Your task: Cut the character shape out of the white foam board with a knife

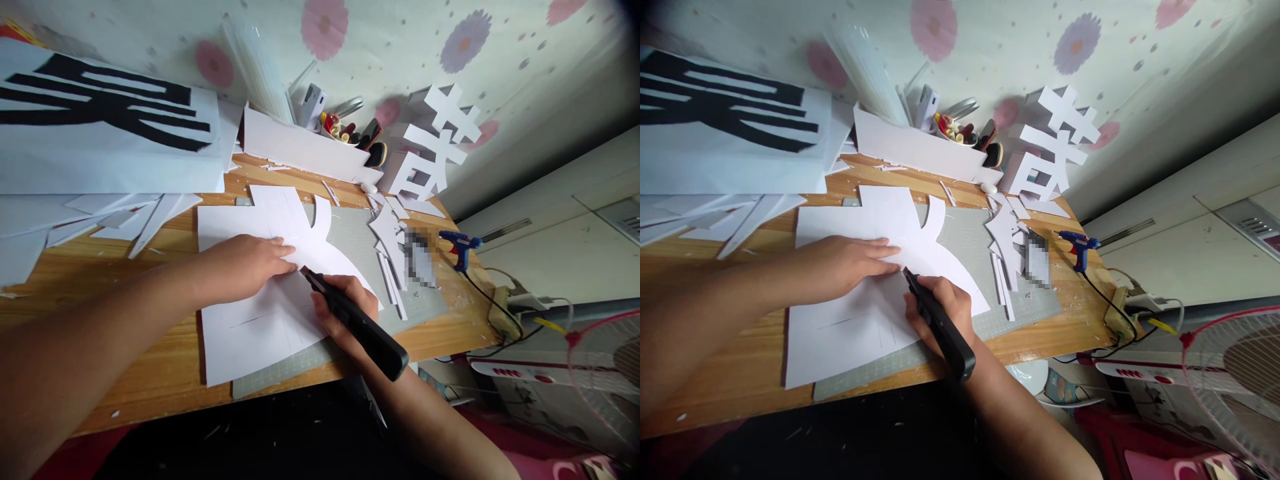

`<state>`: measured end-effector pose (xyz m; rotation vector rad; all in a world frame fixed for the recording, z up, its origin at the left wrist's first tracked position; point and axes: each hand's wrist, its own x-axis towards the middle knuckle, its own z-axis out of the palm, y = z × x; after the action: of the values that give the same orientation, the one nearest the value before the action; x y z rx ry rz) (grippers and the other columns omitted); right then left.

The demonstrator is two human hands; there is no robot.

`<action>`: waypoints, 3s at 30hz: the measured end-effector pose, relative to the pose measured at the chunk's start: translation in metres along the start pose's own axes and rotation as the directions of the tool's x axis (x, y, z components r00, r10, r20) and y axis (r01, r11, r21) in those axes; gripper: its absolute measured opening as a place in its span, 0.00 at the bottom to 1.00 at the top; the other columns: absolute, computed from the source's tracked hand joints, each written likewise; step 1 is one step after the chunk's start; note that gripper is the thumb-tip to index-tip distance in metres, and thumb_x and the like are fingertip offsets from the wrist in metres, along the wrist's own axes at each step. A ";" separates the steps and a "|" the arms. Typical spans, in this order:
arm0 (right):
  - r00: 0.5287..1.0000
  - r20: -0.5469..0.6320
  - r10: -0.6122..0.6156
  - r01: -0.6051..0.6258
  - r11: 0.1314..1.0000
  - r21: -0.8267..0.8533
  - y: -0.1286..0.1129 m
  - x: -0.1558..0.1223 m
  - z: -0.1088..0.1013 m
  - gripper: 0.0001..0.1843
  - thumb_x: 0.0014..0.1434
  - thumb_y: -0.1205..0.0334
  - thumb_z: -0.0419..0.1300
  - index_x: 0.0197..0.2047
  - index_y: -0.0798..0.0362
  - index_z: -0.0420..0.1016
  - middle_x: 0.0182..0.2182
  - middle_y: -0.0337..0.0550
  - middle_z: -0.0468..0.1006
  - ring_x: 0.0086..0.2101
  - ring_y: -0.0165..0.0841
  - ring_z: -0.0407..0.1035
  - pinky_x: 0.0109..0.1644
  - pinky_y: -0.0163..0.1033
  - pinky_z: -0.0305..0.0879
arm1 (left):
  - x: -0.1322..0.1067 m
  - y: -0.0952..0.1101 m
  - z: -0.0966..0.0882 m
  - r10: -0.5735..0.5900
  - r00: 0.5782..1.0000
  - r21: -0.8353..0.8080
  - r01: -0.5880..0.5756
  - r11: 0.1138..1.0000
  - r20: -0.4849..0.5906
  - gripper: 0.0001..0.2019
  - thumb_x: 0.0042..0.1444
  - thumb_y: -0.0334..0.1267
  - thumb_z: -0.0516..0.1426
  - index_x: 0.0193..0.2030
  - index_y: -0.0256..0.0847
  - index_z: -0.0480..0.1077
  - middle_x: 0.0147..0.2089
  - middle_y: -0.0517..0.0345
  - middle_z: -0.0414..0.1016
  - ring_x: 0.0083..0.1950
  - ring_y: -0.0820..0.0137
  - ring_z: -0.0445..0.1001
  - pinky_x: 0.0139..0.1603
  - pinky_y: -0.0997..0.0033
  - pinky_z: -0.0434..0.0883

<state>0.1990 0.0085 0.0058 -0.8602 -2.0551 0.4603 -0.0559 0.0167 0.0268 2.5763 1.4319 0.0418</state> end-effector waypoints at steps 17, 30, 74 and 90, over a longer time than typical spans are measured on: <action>0.997 0.003 -0.083 0.083 0.996 -0.019 0.001 0.000 -0.001 0.08 0.64 0.60 0.66 0.46 0.46 0.74 0.27 0.34 0.80 0.22 0.31 0.73 0.28 0.36 0.72 | -0.001 -0.003 0.004 0.007 1.000 0.013 -0.006 1.000 -0.013 0.36 0.61 0.20 0.51 0.70 0.57 0.74 0.78 0.59 0.66 0.77 0.57 0.67 0.69 0.59 0.69; 0.998 0.027 -0.057 0.057 0.998 0.001 -0.008 -0.004 -0.009 0.06 0.63 0.61 0.65 0.43 0.46 0.72 0.25 0.32 0.78 0.22 0.29 0.70 0.27 0.35 0.72 | -0.001 -0.010 0.011 -0.006 1.000 -0.038 0.005 0.999 -0.020 0.38 0.59 0.20 0.52 0.70 0.61 0.74 0.79 0.62 0.63 0.78 0.58 0.65 0.71 0.60 0.68; 0.969 0.148 -0.197 0.205 0.978 -0.039 -0.025 -0.013 -0.033 0.08 0.63 0.68 0.61 0.43 0.48 0.68 0.23 0.31 0.70 0.20 0.28 0.63 0.26 0.33 0.60 | 0.001 -0.011 0.006 -0.066 0.997 -0.078 0.068 0.995 0.025 0.41 0.56 0.17 0.50 0.69 0.60 0.74 0.79 0.66 0.62 0.78 0.62 0.66 0.70 0.62 0.67; 0.966 0.158 -0.206 0.224 0.969 -0.106 -0.038 -0.044 -0.058 0.13 0.62 0.70 0.61 0.49 0.49 0.68 0.24 0.34 0.73 0.20 0.31 0.68 0.24 0.35 0.65 | 0.005 0.001 -0.008 -0.171 0.976 -0.076 0.182 0.980 0.136 0.43 0.56 0.14 0.48 0.70 0.60 0.73 0.80 0.67 0.60 0.79 0.62 0.63 0.74 0.60 0.65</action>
<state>0.2485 -0.0488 0.0373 -0.6801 -2.3012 0.2864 -0.0539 0.0218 0.0347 2.3262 1.5669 -0.0838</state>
